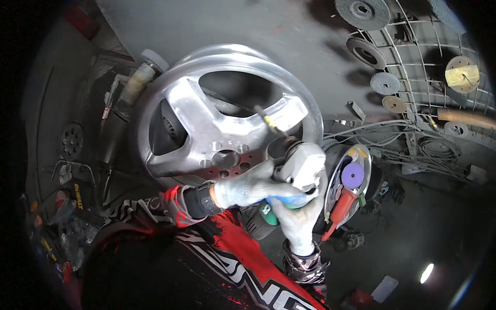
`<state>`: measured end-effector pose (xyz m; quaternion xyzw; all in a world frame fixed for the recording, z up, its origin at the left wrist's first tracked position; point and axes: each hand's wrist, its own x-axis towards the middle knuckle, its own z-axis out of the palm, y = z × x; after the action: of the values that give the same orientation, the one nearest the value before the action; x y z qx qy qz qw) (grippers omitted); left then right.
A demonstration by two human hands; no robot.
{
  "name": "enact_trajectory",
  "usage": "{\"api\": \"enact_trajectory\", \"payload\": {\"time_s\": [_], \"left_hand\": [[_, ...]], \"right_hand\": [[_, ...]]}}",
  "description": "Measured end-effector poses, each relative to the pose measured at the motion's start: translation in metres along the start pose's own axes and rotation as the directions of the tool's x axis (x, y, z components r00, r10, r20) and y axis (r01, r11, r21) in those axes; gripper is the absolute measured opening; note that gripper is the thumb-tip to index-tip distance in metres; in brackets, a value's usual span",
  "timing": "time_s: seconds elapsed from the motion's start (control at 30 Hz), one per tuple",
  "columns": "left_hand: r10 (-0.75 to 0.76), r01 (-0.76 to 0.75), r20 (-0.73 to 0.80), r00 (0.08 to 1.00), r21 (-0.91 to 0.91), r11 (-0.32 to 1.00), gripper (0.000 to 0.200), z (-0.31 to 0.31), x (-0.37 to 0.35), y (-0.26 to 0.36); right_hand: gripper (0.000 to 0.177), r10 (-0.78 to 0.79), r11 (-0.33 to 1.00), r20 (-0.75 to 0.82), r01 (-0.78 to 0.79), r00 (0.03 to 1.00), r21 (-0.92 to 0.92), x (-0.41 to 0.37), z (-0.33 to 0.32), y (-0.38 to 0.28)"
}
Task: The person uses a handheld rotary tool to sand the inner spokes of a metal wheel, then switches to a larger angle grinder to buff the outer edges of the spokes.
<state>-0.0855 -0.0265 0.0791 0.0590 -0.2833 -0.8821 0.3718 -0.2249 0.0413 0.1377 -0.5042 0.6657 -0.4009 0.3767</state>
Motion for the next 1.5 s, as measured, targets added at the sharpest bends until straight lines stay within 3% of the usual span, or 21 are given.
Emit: {"api": "enact_trajectory", "payload": {"time_s": [0.07, 0.1, 0.27, 0.33, 0.37, 0.53, 0.6, 0.73, 0.93, 1.03, 1.13, 1.2, 1.23, 1.27, 1.33, 1.43, 1.5], "left_hand": [[-0.067, 0.066, -0.017, 0.998, -0.067, 0.996, 0.061, -0.003, -0.01, -0.01], [0.006, -0.014, -0.101, 0.995, -0.075, 0.997, 0.052, 0.002, -0.016, -0.013], [-0.057, 0.054, -0.05, 0.997, -0.074, 0.996, 0.057, 0.003, -0.01, -0.012], [-0.077, 0.078, 0.041, 0.996, -0.009, 0.997, 0.052, 0.005, 0.002, -0.002], [-0.024, 0.025, 0.033, 0.999, -0.039, 0.999, 0.047, 0.011, 0.01, -0.002], [-0.068, 0.066, 0.038, 0.997, 0.036, 0.997, 0.046, 0.02, 0.041, 0.004], [-0.003, 0.0, 0.024, 1.0, 0.151, 0.989, 0.049, 0.017, 0.045, -0.002], [-0.009, 0.008, 0.01, 1.0, 0.034, 0.999, 0.053, 0.014, 0.025, -0.009], [-0.022, 0.024, -0.062, 0.998, 0.04, 0.999, 0.06, 0.009, -0.01, -0.026], [0.002, -0.001, -0.077, 0.997, 0.015, 1.0, 0.058, 0.011, -0.011, -0.032], [0.023, -0.023, -0.053, 0.998, 0.011, 1.0, 0.055, 0.02, 0.005, -0.028], [0.058, -0.052, -0.056, 0.997, 0.111, 0.992, 0.039, 0.02, 0.026, -0.035], [0.042, -0.036, -0.042, 0.998, 0.137, 0.99, 0.036, 0.024, 0.034, -0.029], [0.027, -0.022, -0.028, 0.999, 0.165, 0.986, 0.033, 0.027, 0.041, -0.021], [-0.046, 0.049, -0.02, 0.999, 0.149, 0.988, 0.029, 0.031, 0.058, -0.018], [-0.098, 0.108, -0.064, 0.993, 0.196, 0.975, 0.032, 0.03, 0.07, -0.024], [-0.029, 0.038, -0.038, 0.999, 0.26, 0.965, 0.036, 0.033, 0.064, -0.018]], "right_hand": [[0.107, -0.01, 0.995, 0.034, 0.013, 0.999, -0.099, -0.006, 0.007, -0.004], [0.107, 0.012, 0.997, 0.073, -0.006, 0.997, -0.079, -0.007, 0.007, -0.002], [0.105, -0.009, 0.994, 0.041, 0.013, 0.999, -0.105, -0.008, 0.0, 0.0], [0.105, 0.012, 1.0, 0.021, -0.012, 1.0, -0.017, -0.002, -0.013, 0.008], [0.108, 0.04, 0.999, -0.017, -0.04, 0.999, -0.009, 0.001, -0.018, 0.006], [0.11, 0.044, 0.999, -0.15, -0.048, 0.988, -0.026, 0.01, -0.034, 0.003], [0.109, 0.011, 0.998, -0.168, -0.021, 0.986, -0.06, 0.01, -0.034, 0.005], [0.11, -0.008, 0.999, -0.088, 0.003, 0.996, -0.053, -0.001, -0.031, 0.022], [0.115, 0.058, 0.998, 0.065, -0.057, 0.996, -0.018, -0.019, -0.014, 0.029], [0.117, -0.04, 0.996, 0.064, 0.045, 0.997, -0.071, -0.021, -0.019, 0.042], [0.111, 0.153, 0.984, 0.103, -0.162, 0.983, 0.076, -0.015, -0.038, 0.049], [0.109, 0.049, 0.997, -0.006, -0.048, 0.999, 0.061, -0.009, -0.05, 0.063], [0.096, 0.011, 0.988, -0.088, 0.003, 0.996, 0.151, -0.004, -0.044, 0.049], [0.07, 0.001, 0.981, -0.022, 0.004, 1.0, 0.195, 0.002, -0.051, 0.047], [0.048, -0.009, 0.965, -0.106, 0.037, 0.994, 0.261, 0.013, -0.049, 0.036], [0.043, -0.035, 0.947, -0.145, 0.079, 0.989, 0.311, 0.016, -0.052, 0.045], [0.043, -0.018, 0.934, -0.173, 0.079, 0.985, 0.349, 0.014, -0.053, 0.051]]}}
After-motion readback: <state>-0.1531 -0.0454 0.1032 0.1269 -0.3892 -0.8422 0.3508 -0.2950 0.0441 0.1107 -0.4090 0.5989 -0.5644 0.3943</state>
